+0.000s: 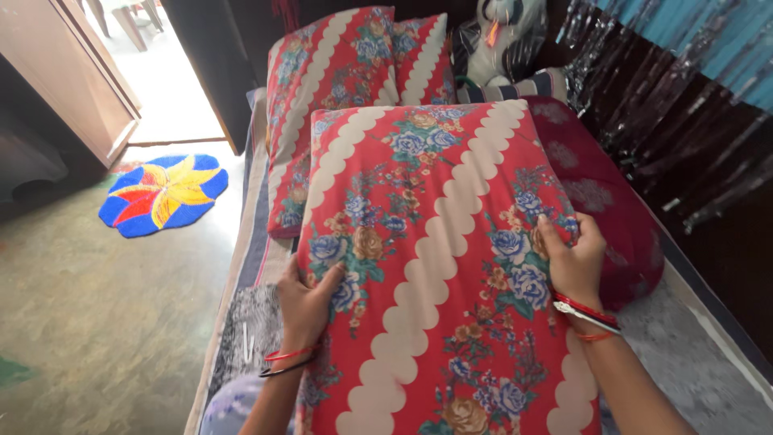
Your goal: The person inserts a pink pillow into a red floral pillowcase, adjusting and smoothing the fabric to fit the pillow. The person then places the finished pillow aside and picks up a blue floral cloth, folding it.
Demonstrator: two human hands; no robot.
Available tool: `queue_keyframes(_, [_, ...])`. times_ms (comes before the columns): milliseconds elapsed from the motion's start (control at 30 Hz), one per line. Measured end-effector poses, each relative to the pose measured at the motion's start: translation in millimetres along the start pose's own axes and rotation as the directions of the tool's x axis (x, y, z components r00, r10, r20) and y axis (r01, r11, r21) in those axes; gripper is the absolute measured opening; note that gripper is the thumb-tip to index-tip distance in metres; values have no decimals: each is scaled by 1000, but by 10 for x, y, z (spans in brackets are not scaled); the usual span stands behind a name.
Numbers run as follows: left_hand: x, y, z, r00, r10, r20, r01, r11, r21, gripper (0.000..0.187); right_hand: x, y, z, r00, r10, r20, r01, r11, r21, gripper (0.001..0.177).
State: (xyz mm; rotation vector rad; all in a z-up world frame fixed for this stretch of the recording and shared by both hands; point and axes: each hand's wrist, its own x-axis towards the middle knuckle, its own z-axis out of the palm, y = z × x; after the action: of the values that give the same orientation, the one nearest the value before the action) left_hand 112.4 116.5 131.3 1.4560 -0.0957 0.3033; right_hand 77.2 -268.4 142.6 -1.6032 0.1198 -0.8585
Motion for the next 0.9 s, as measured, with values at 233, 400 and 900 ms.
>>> queue_keyframes(233, [1615,438,197,783,613,104,-616,741,266,37,1679,145,624,804,-593,-39,578,795,-181,23])
queue_keyframes(400, [2695,530,620,912,394,114,-366,655,662,66,2733,260,1115,882,-268,389,462,659,-594,61])
queue_keyframes(900, [1510,-644,845,776,-38,629,-528,505,683,50,772,514,1233,310,475,823,696,477,-537,74])
